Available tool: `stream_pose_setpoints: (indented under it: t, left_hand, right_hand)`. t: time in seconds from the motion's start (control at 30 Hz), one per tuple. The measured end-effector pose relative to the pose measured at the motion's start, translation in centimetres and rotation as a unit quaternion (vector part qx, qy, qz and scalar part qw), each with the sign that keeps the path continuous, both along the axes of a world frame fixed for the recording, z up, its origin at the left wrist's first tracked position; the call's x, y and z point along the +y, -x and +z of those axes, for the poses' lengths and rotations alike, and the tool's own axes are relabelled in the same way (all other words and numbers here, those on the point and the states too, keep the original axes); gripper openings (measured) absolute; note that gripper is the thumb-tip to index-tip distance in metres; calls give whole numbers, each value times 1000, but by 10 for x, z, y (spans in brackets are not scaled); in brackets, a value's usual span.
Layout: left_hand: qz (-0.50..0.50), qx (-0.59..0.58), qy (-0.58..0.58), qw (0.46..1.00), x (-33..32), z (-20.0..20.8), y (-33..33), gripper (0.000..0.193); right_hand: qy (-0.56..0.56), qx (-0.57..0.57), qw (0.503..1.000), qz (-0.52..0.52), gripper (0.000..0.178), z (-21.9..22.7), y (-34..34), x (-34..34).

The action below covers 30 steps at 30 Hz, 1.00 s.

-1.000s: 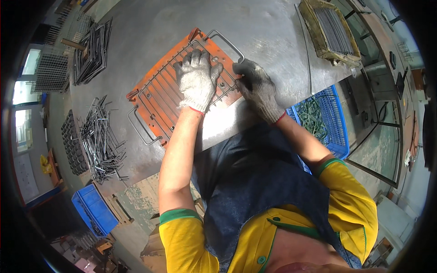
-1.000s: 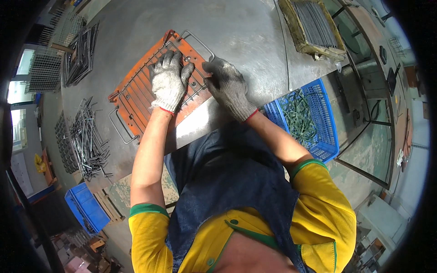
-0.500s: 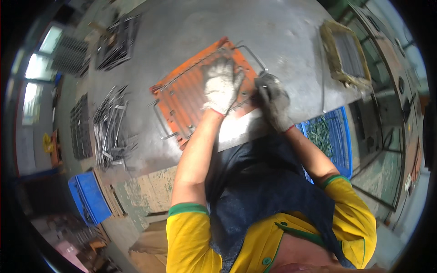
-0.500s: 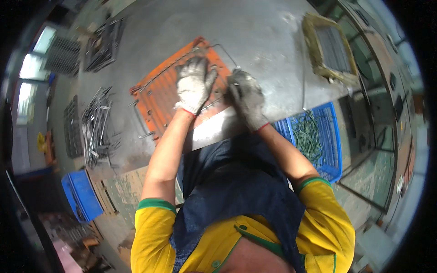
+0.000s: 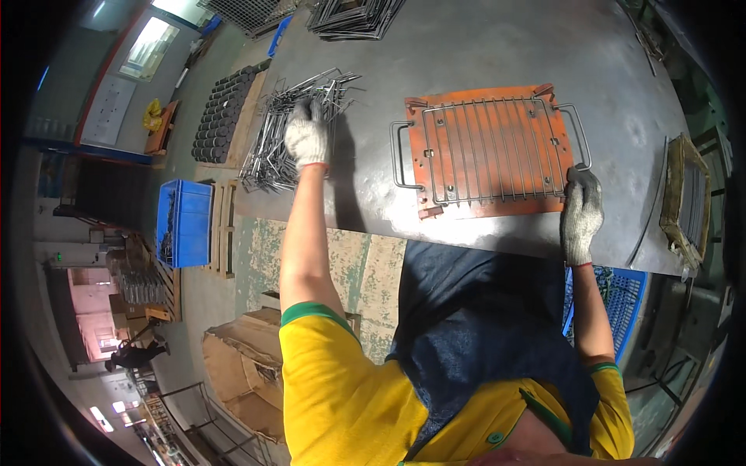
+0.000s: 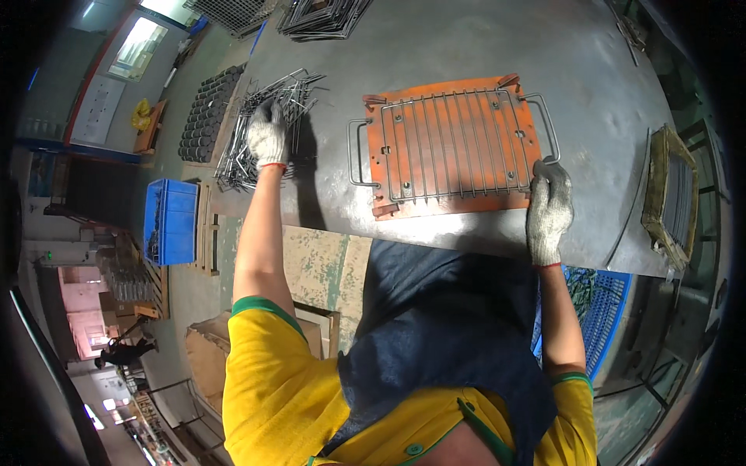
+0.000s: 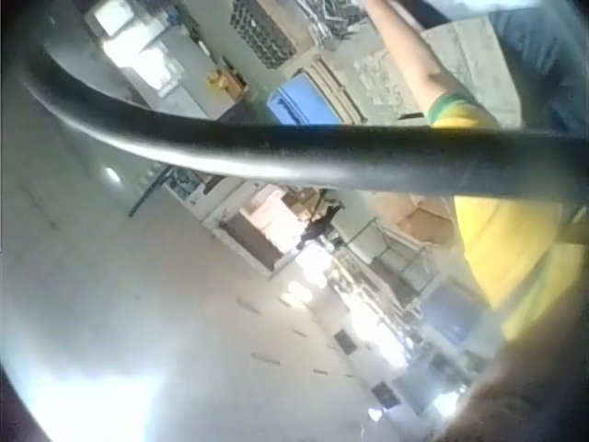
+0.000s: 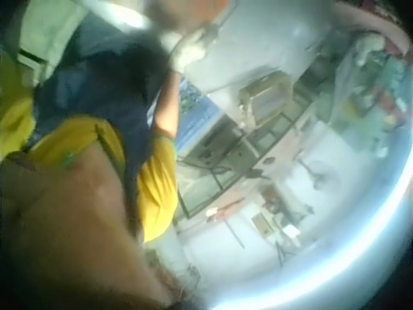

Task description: The person assembles metal frames by inserting metal rods into slots on an orange jig. They repeatedly pick up rods from a pile, place them into the jig, and adjust them to fit. The person works at a metal table in a workshop environment.

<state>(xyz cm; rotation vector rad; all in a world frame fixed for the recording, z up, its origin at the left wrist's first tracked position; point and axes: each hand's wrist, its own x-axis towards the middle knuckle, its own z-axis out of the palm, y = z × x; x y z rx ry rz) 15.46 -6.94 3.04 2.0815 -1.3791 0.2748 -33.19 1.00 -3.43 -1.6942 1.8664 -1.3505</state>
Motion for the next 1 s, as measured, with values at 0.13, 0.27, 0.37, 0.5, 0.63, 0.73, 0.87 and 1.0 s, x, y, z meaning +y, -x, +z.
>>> stream_pose_setpoints:
  t: [0.13, 0.27, 0.37, 0.5, 0.63, 0.73, 0.87, 1.0]
  left_hand:
    - [20, -149, -195, 969, -2, -10, -26, 36]
    - [-40, -195, -182, 963, -21, -20, -32, 29]
    - [-63, -158, -101, 980, -25, -19, -31, 29]
    - [41, -55, 89, 994, -14, -9, -41, 34]
    - [59, 346, 361, 864, -5, 0, -89, 34]
    - [10, 579, 388, 717, 2, 29, -42, 36]
    - [-179, 726, 206, 631, 13, 31, -13, 31]
    - [-376, 805, -4, 459, 45, 42, 65, 29]
  right_hand:
    - [11, 41, 999, -3, 21, -1, 3, 0]
    - [-13, -15, 1000, 3, 21, 5, -1, 1]
    - [5, 22, 1000, -2, 21, 6, 0, 1]
    - [2, 54, 998, -14, 22, -4, 5, -1]
    - [53, 77, 996, 4, 23, -4, -1, -2]
    - [39, 93, 995, -5, 24, -4, 6, 0]
    - [-31, -373, 926, 41, 24, 23, 14, -1]
    - [-75, -163, 981, 76, 25, 63, 14, 18]
